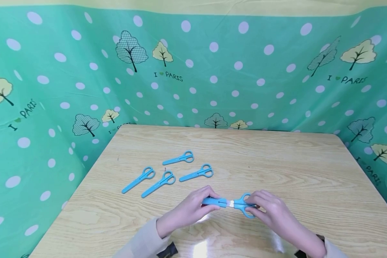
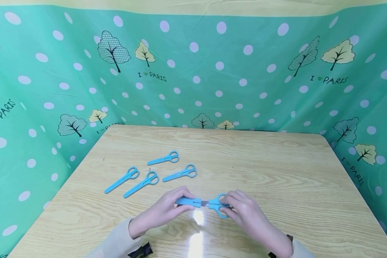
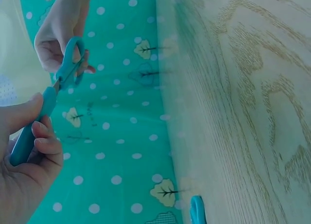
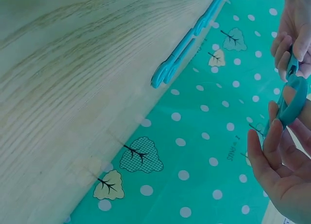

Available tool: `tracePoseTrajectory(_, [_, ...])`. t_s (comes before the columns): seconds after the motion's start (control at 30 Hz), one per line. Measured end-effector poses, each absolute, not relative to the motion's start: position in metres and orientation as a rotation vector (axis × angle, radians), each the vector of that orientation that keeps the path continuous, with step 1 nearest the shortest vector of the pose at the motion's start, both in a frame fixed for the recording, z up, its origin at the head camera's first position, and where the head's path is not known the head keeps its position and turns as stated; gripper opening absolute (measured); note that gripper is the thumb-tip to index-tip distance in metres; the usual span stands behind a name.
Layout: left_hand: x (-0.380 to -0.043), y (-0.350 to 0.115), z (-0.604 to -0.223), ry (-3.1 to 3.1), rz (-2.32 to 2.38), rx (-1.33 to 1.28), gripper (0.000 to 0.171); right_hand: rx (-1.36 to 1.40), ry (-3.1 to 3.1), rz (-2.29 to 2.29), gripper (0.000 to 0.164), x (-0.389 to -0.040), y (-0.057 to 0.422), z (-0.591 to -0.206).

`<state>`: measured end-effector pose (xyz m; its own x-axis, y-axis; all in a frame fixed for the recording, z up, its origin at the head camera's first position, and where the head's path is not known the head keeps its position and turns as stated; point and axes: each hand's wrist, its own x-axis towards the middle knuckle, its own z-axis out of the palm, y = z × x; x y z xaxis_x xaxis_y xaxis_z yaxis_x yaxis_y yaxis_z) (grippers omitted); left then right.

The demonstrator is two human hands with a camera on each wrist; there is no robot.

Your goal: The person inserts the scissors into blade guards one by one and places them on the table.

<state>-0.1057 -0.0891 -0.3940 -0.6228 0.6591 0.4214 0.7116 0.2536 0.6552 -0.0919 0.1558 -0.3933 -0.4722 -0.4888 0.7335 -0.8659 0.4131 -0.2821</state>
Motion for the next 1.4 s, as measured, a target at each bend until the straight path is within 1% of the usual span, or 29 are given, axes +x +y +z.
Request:
tracePoseTrajectory(0.07, [-0.105,-0.088,-0.394,-2.423,-1.325,-1.35,0.014,1.157,-2.111,0.906,0.022,-0.092,0.155,-0.393])
tracePoseTrajectory(0.27, [-0.104,-0.082,-0.394,-2.422,-1.245,-1.393,0.016,1.165,-2.125,0.829,0.03,-0.091,0.148,-0.391])
tracePoseTrajectory(0.43, [-0.104,-0.082,-0.391,-2.436,-1.15,-1.357,0.017,1.17,-2.108,0.917,0.024,-0.091,0.148,-0.392])
tracePoseTrajectory(0.53, [-0.104,-0.081,-0.39,-2.431,-1.116,-1.345,0.018,1.162,-2.101,0.896,0.025,-0.091,0.15,-0.393])
tracePoseTrajectory(0.77, [-0.105,-0.08,-0.39,-2.425,-1.15,-1.308,0.02,1.153,-2.096,0.829,0.028,-0.092,0.151,-0.392])
tracePoseTrajectory(1.17, [-0.105,-0.081,-0.392,-2.285,-1.158,-1.427,0.018,1.127,-2.11,0.752,0.035,-0.087,0.15,-0.385])
tracePoseTrajectory(1.4, [-0.104,-0.078,-0.395,-2.254,-1.183,-1.435,0.018,1.127,-2.102,0.704,0.036,-0.086,0.149,-0.385])
